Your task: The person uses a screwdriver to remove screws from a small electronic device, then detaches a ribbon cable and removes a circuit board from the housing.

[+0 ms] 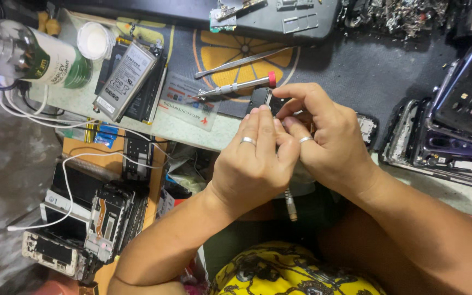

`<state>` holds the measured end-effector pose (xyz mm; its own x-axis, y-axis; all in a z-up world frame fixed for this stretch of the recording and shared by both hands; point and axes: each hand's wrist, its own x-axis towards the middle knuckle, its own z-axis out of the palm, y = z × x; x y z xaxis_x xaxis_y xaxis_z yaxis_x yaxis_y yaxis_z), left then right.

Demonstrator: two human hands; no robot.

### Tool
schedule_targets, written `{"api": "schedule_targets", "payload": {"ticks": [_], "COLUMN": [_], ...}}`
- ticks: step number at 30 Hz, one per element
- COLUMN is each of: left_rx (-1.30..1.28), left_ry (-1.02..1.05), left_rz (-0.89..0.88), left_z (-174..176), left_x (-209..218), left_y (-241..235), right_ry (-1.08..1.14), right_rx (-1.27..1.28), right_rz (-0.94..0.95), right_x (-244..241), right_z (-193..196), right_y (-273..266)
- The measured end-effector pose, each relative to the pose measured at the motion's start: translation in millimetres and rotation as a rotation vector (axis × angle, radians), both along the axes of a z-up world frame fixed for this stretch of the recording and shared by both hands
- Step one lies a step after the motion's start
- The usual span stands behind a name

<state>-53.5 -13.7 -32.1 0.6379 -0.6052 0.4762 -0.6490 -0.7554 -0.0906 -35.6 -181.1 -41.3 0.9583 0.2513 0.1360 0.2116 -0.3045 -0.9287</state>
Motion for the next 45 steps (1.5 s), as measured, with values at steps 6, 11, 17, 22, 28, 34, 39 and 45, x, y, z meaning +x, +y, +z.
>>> {"api": "schedule_targets", "payload": {"ticks": [6,11,17,22,28,34,39,45], "left_rx": [0.093,0.166,-0.123,-0.832,-0.857,-0.587,-0.573,-0.71], "left_ry": [-0.034,-0.111,0.17,0.466,0.33,0.329,0.392,0.52], "left_rz": [-0.038,-0.047,-0.193,-0.167,0.109,0.087,0.1,0.159], "left_z": [3.6,4.1,0.3,-10.1,-19.2,-10.9,-2.8,-0.8], "left_x": [3.5,10.9,15.3,22.1,5.5,-2.4,0.2,3.3], "left_y": [0.2,5.3,28.1,44.1,43.4,44.3,45.6,50.4], "right_ry": [0.009,-0.051,-0.016,0.103,0.065,0.046,0.05,-0.078], "right_rx": [-0.013,-0.032,-0.022,0.113,0.041,0.04,0.053,-0.04], "right_rz": [-0.014,-0.011,-0.005,0.01,0.006,0.015,0.018,0.009], "right_x": [-0.8,0.2,1.0,2.6,2.9,-1.3,-1.2,1.0], "right_z": [-2.5,-1.3,0.6,3.7,4.0,1.6,1.5,1.7], "right_y": [-1.9,1.3,1.3,4.0,6.8,4.8,4.4,2.2]}}
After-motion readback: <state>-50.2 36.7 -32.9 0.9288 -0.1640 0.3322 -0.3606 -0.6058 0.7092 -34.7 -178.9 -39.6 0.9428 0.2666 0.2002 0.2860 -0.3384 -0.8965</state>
